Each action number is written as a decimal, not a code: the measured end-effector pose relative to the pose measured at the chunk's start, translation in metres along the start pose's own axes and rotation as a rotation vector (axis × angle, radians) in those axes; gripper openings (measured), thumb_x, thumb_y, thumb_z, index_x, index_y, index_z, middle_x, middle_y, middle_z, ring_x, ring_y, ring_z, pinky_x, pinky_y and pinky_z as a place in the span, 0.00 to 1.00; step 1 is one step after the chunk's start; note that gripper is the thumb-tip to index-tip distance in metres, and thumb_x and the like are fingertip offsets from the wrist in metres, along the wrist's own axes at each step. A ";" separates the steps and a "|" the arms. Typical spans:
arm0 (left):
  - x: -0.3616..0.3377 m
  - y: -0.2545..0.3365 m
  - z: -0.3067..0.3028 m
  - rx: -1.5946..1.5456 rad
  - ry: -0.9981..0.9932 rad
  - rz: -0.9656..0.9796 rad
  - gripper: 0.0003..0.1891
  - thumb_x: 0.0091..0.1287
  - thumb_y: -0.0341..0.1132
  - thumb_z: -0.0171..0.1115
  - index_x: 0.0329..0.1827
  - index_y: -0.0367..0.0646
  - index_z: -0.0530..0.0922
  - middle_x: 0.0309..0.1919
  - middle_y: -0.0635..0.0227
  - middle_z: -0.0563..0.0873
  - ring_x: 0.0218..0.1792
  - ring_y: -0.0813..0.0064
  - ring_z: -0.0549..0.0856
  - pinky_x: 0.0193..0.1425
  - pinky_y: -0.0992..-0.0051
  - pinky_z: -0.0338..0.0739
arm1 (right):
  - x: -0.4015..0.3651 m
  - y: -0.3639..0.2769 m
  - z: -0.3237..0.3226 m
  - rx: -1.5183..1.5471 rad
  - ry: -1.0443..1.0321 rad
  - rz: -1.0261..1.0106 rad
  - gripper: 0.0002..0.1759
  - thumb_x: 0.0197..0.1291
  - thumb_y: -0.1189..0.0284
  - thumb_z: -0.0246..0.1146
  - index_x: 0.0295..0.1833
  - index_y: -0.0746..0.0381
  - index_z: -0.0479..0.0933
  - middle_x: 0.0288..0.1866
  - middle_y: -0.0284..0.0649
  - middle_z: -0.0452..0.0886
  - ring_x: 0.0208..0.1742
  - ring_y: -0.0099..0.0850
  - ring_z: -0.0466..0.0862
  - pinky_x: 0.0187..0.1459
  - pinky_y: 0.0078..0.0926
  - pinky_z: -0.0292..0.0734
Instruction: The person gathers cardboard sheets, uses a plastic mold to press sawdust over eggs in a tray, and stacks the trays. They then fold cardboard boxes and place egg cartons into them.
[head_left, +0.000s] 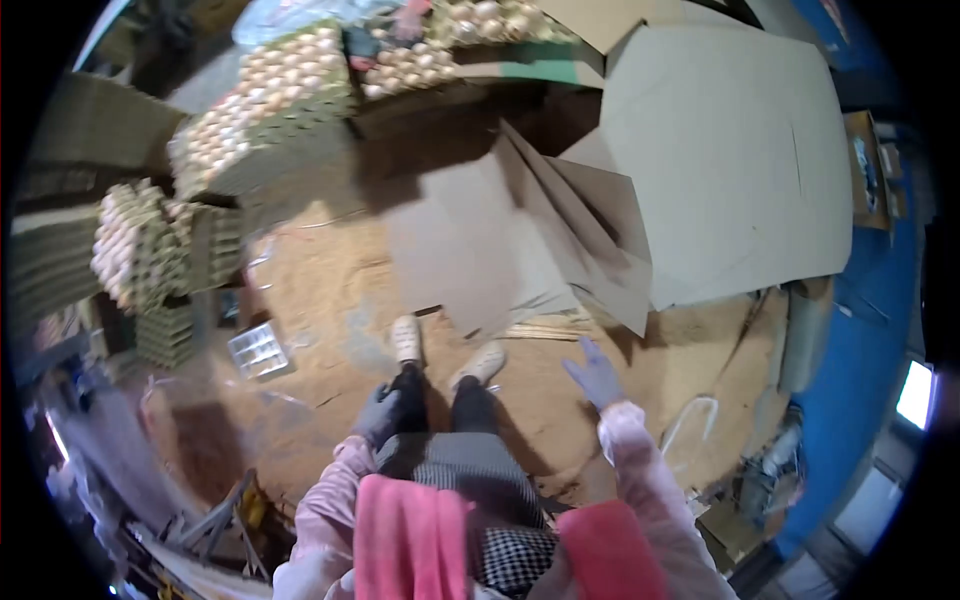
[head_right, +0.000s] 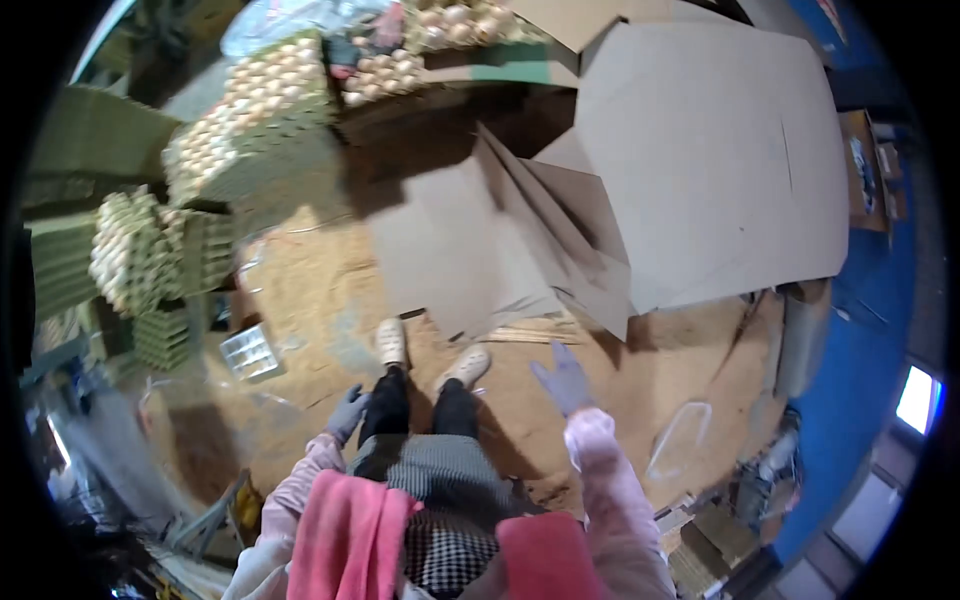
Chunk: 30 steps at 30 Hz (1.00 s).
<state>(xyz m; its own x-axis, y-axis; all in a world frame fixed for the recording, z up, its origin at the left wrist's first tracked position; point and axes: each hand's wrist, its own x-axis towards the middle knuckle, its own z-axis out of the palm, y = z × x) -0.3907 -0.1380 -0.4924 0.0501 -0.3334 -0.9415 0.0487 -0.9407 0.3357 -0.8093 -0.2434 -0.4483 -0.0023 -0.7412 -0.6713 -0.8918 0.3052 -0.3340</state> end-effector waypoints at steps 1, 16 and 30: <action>0.024 -0.019 -0.008 0.007 0.000 -0.034 0.36 0.64 0.41 0.59 0.70 0.33 0.54 0.57 0.54 0.74 0.51 0.69 0.76 0.54 0.75 0.73 | 0.025 -0.009 0.007 0.040 0.070 -0.027 0.43 0.54 0.51 0.61 0.67 0.70 0.59 0.68 0.58 0.61 0.70 0.48 0.60 0.69 0.36 0.55; 0.397 -0.110 0.064 0.254 0.277 -0.070 0.45 0.53 0.57 0.66 0.67 0.34 0.61 0.61 0.49 0.71 0.63 0.63 0.69 0.63 0.67 0.64 | 0.328 0.044 0.044 -0.092 0.267 0.255 0.45 0.47 0.56 0.69 0.67 0.67 0.60 0.60 0.55 0.72 0.61 0.46 0.72 0.61 0.34 0.66; 0.411 -0.025 0.121 0.383 0.444 0.015 0.58 0.44 0.54 0.74 0.67 0.22 0.51 0.64 0.40 0.64 0.66 0.53 0.65 0.69 0.69 0.58 | 0.358 0.088 0.111 -0.268 0.621 -0.254 0.45 0.47 0.52 0.68 0.65 0.66 0.61 0.64 0.53 0.66 0.63 0.49 0.67 0.62 0.42 0.62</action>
<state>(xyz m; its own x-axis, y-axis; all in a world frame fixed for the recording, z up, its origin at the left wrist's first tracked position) -0.4916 -0.2590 -0.8917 0.4653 -0.3665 -0.8057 -0.3148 -0.9193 0.2364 -0.8388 -0.4157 -0.7912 0.0339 -0.9971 -0.0677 -0.9792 -0.0196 -0.2020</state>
